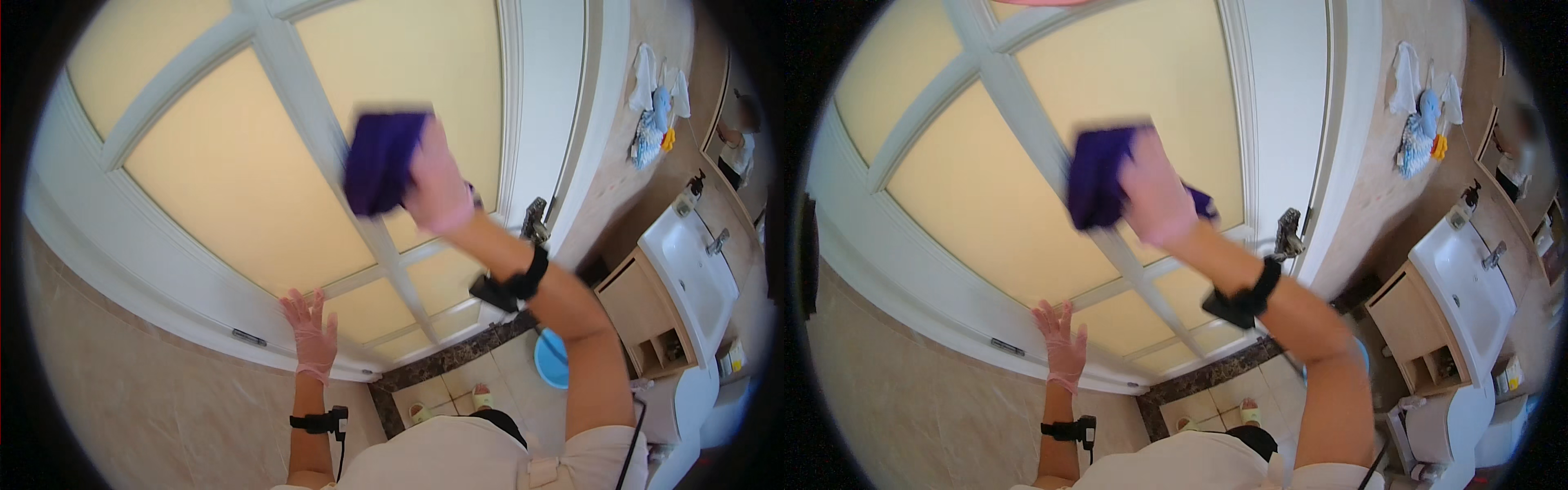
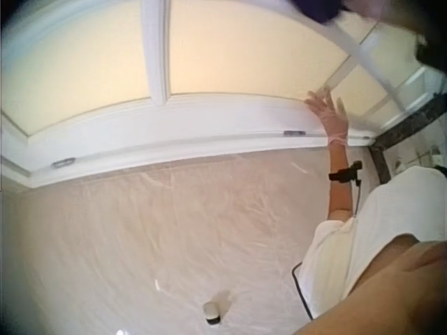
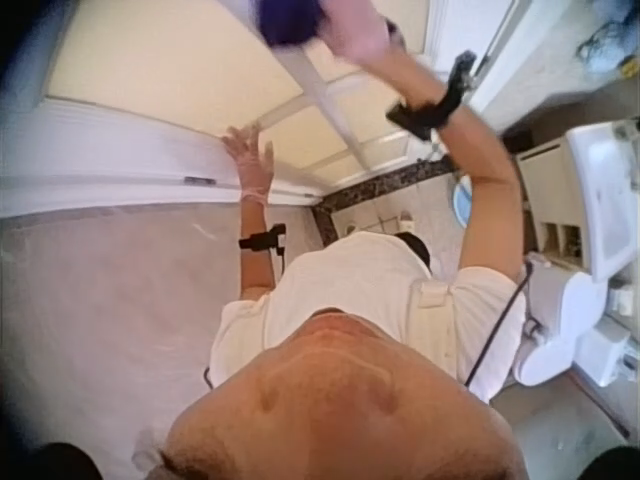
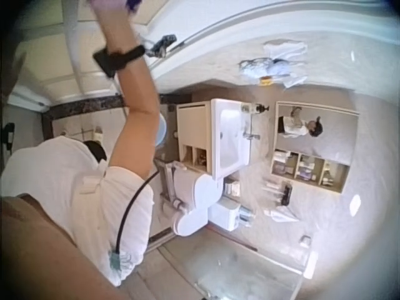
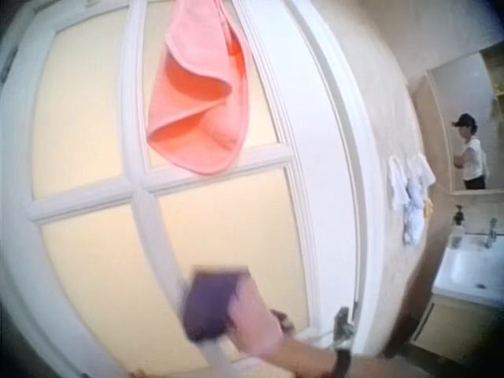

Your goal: Washing a cloth in the sink and wiping down a glass-paneled door.

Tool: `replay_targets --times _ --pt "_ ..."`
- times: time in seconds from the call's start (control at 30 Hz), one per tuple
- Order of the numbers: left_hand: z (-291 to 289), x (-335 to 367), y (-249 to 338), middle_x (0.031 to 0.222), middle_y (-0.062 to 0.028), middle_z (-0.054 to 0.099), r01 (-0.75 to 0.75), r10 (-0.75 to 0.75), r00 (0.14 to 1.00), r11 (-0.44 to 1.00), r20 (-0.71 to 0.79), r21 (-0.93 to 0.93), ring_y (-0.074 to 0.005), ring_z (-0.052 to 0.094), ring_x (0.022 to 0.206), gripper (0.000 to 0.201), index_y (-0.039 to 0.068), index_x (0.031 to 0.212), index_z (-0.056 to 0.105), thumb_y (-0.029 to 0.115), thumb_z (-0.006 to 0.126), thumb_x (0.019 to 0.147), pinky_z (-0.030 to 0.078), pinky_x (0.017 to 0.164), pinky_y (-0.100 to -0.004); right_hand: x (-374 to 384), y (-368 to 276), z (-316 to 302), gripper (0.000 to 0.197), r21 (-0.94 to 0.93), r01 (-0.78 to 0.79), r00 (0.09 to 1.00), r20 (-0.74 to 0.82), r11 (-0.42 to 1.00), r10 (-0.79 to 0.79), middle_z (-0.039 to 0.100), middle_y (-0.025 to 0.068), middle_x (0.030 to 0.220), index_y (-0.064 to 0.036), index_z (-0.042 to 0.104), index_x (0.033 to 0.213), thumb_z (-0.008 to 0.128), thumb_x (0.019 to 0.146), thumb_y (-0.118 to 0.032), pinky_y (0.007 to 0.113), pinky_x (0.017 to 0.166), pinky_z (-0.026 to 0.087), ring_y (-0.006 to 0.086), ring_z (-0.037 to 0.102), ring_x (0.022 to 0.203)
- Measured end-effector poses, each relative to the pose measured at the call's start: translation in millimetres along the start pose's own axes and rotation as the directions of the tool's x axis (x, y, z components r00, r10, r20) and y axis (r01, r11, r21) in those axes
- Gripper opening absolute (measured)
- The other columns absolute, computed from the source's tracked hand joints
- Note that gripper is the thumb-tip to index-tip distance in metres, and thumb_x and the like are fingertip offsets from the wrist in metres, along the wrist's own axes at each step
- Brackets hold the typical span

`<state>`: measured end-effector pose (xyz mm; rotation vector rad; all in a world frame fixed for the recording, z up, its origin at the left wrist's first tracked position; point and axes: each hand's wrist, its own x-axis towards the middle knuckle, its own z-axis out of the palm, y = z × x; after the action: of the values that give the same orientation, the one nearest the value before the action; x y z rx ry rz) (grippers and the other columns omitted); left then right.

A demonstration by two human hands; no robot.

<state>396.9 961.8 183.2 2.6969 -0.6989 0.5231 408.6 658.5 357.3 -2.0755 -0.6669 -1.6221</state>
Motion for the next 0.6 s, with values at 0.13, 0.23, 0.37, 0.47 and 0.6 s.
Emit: replay_targets --times 0.13,0.23,0.37,0.47,0.6 --pt "-3 -1 0 0.146 -0.0206 0.001 -0.018 0.018 1.000 1.000 -0.011 -0.016 -0.0428 -0.005 0.133 0.060 0.018 0.138 0.028 0.022 0.054 0.085 0.006 0.107 -0.0516 161 -24 -9 0.037 -0.263 -0.017 0.948 -0.311 0.965 -0.068 0.050 0.0208 0.107 -0.0008 0.057 0.101 0.057 0.065 -0.008 0.042 0.086 0.039 0.0376 0.044 0.101" --pt "-10 0 4 0.146 -0.0196 0.003 -0.016 0.014 0.999 0.999 -0.032 -0.049 -0.0424 -0.004 0.133 0.059 0.018 0.138 0.029 0.020 0.054 0.085 0.008 0.107 -0.0505 161 -32 9 0.040 -0.369 -0.043 0.948 -0.309 0.929 -0.079 0.049 0.0179 0.112 -0.0022 0.058 0.101 0.060 0.064 -0.014 0.041 0.091 0.036 0.0338 0.042 0.107" --pt "-16 -4 2 0.146 -0.0186 0.003 0.010 -0.016 0.999 0.992 -0.044 -0.128 -0.0430 -0.004 0.133 0.061 0.018 0.138 0.029 0.015 0.056 0.083 0.013 0.107 -0.0505 22 -37 49 0.051 -0.139 -0.127 0.992 -0.011 0.982 0.127 0.037 0.0176 0.130 0.0031 0.054 0.107 0.067 0.061 -0.013 0.049 0.099 0.027 0.0330 0.032 0.123" --pt "-21 3 9 0.146 -0.0177 0.008 -0.008 -0.002 0.997 0.990 -0.073 -0.139 -0.0415 -0.001 0.134 0.054 0.016 0.135 0.035 0.016 0.054 0.085 0.013 0.107 -0.0492 -126 -39 57 0.045 -0.190 -0.295 0.899 0.278 0.936 0.340 0.043 0.0215 0.125 0.0047 0.049 0.116 0.056 0.074 -0.009 0.041 0.097 0.034 0.0363 0.040 0.115" --pt "-26 4 9 0.145 -0.0155 0.015 -0.036 0.020 0.993 0.989 -0.113 -0.146 -0.0400 0.005 0.134 0.047 0.014 0.131 0.039 0.014 0.052 0.086 0.017 0.107 -0.0477 -155 -27 40 0.040 -0.099 -0.370 0.830 0.411 0.924 0.377 0.048 0.0218 0.116 0.0040 0.050 0.112 0.053 0.074 -0.006 0.043 0.092 0.038 0.0374 0.045 0.106"
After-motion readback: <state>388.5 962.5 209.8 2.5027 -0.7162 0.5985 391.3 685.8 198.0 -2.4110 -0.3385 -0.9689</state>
